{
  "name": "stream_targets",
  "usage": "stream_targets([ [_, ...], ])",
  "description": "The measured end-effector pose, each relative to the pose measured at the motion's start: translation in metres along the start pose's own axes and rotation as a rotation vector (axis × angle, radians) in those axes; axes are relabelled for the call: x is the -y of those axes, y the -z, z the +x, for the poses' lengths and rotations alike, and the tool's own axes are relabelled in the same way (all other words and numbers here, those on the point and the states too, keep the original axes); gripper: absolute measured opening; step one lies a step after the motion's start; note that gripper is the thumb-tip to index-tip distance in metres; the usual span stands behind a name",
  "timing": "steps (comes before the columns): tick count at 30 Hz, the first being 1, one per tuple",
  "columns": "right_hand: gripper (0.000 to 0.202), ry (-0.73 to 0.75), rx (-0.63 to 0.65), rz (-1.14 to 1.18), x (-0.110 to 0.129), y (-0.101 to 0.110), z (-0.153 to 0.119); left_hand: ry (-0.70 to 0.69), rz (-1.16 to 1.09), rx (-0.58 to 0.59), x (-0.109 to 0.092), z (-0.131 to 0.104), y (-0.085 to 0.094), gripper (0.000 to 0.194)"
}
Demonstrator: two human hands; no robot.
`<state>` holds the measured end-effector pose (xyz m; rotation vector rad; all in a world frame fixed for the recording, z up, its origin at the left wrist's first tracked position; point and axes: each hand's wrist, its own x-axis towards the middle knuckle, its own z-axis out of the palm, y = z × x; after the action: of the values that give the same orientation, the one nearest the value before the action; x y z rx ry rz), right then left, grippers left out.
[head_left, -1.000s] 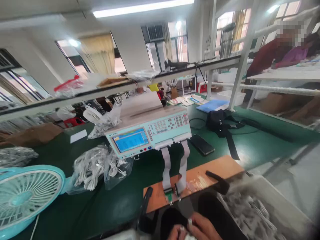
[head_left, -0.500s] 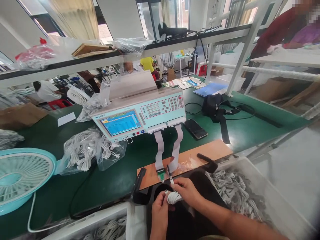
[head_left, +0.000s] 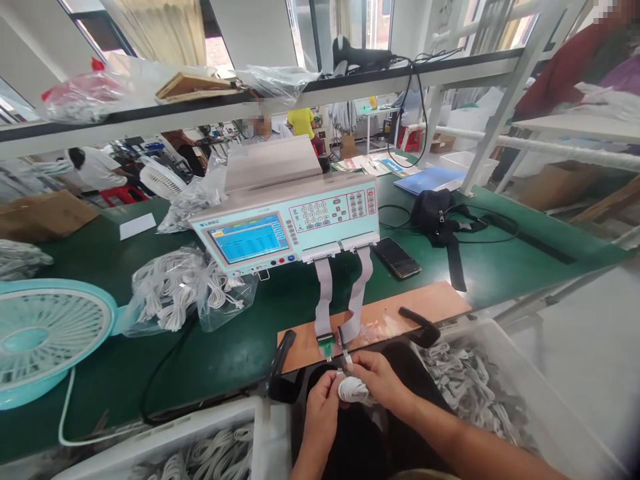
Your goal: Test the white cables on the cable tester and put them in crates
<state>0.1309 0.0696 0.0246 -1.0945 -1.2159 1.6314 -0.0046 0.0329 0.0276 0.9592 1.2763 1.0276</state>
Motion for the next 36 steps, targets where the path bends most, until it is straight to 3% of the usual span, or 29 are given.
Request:
stream_targets([
  [4,0.032,0.018,-0.003,-0.034,0.003,0.000,0.001,-0.049,0.043,0.019,-0.001,0.000,0.001,0.037],
  [9,0.037,-0.114,-0.023,0.102,0.005,-0.007,0.003,-0.105,0.052,0.004,-0.003,0.000,0.005,0.033],
  [14,0.040,-0.202,-0.120,0.194,0.009,-0.014,0.003,-0.224,0.040,-0.155,0.000,0.003,0.001,0.019],
  [27,0.038,-0.106,-0.016,0.135,0.011,-0.009,0.003,-0.180,0.037,-0.396,0.007,0.008,-0.011,0.024],
  [36,0.033,-0.122,-0.031,0.161,0.006,-0.010,0.002,-0.189,0.057,-0.382,0.006,0.012,-0.010,0.023],
])
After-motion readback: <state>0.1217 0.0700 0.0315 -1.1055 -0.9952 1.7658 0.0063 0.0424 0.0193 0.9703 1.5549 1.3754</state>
